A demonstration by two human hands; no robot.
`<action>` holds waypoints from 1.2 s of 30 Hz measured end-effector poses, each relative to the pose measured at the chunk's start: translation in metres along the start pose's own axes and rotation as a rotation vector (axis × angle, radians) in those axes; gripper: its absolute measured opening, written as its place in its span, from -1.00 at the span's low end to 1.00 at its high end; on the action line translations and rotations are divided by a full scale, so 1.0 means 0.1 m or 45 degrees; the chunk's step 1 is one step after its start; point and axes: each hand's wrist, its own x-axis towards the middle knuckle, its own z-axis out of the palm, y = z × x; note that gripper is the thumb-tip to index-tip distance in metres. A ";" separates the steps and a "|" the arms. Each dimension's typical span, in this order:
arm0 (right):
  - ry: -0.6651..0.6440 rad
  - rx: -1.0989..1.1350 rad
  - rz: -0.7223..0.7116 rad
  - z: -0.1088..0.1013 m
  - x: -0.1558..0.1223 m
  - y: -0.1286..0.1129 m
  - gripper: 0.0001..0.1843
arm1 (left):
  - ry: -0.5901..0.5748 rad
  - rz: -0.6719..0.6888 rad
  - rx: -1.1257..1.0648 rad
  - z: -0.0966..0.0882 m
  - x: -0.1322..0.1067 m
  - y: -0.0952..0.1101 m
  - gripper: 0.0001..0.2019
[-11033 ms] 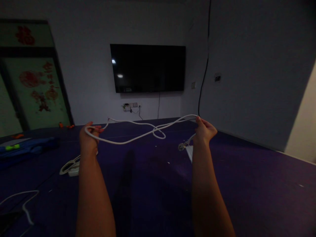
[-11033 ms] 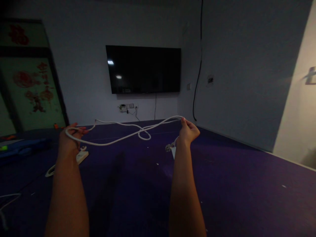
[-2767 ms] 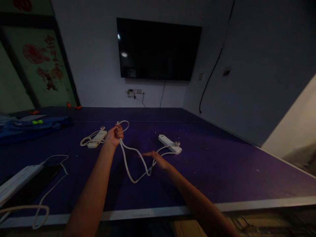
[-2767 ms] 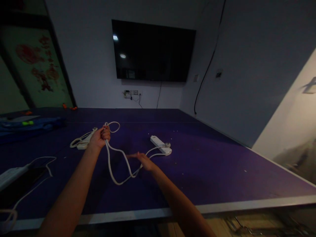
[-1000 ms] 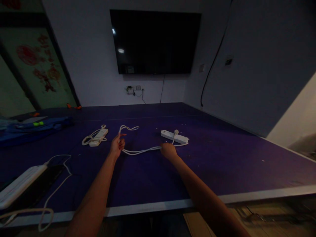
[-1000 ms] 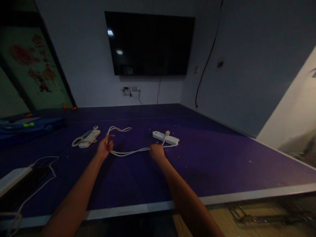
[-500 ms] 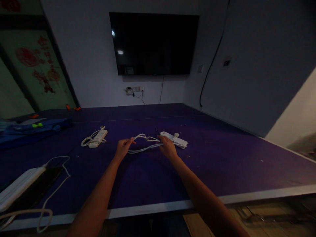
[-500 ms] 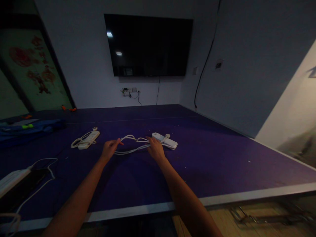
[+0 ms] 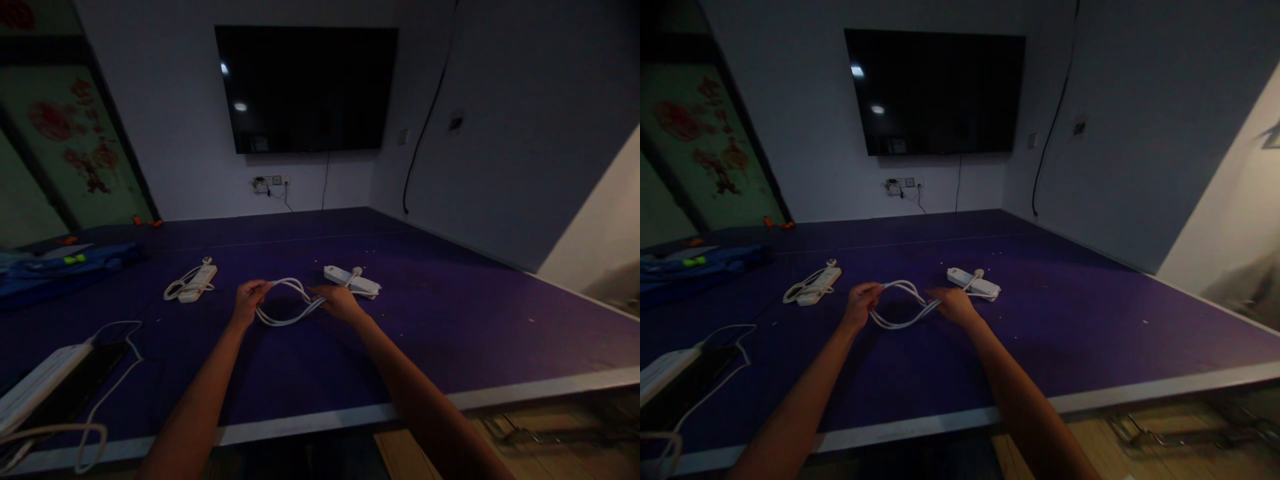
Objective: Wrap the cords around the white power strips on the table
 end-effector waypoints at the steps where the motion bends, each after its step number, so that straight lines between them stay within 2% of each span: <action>1: -0.027 0.034 0.011 0.01 0.00 0.00 -0.59 | 0.033 0.002 -0.020 0.01 0.01 -0.01 -0.72; 7: -0.147 0.154 0.060 0.00 0.01 -0.03 -0.63 | 0.188 0.023 -0.017 0.07 0.05 -0.12 -0.61; 12: -0.189 -0.017 0.144 -0.02 0.02 -0.06 -0.66 | 0.288 0.069 0.167 0.10 0.05 -0.22 -0.57; 15: -0.260 -0.156 0.192 -0.02 0.02 -0.10 -0.68 | 0.338 0.120 0.339 0.09 0.05 -0.24 -0.58; 19: -0.264 -0.234 0.235 -0.02 0.02 -0.13 -0.64 | 0.390 0.187 0.559 0.08 0.02 -0.23 -0.57; 21: -0.254 -0.262 0.252 -0.02 0.02 -0.14 -0.60 | 0.402 0.253 0.779 0.09 0.00 -0.22 -0.53; 23: -0.248 -0.289 0.266 -0.02 0.02 -0.15 -0.59 | 0.381 0.367 1.110 0.11 -0.03 -0.21 -0.50; 26: -0.247 -0.320 0.269 -0.03 0.02 -0.15 -0.58 | 0.189 0.585 1.484 0.17 -0.08 -0.20 -0.47; 30: -0.243 -0.338 0.230 -0.04 0.01 -0.15 -0.58 | -0.327 0.828 1.626 0.27 -0.15 -0.22 -0.41; 33: -0.237 -0.336 0.185 -0.03 0.01 -0.14 -0.61 | -0.626 0.866 1.632 0.32 -0.19 -0.27 -0.34; 36: -0.227 -0.324 0.144 -0.02 0.00 -0.12 -0.63 | -0.754 0.831 1.562 0.34 -0.21 -0.33 -0.31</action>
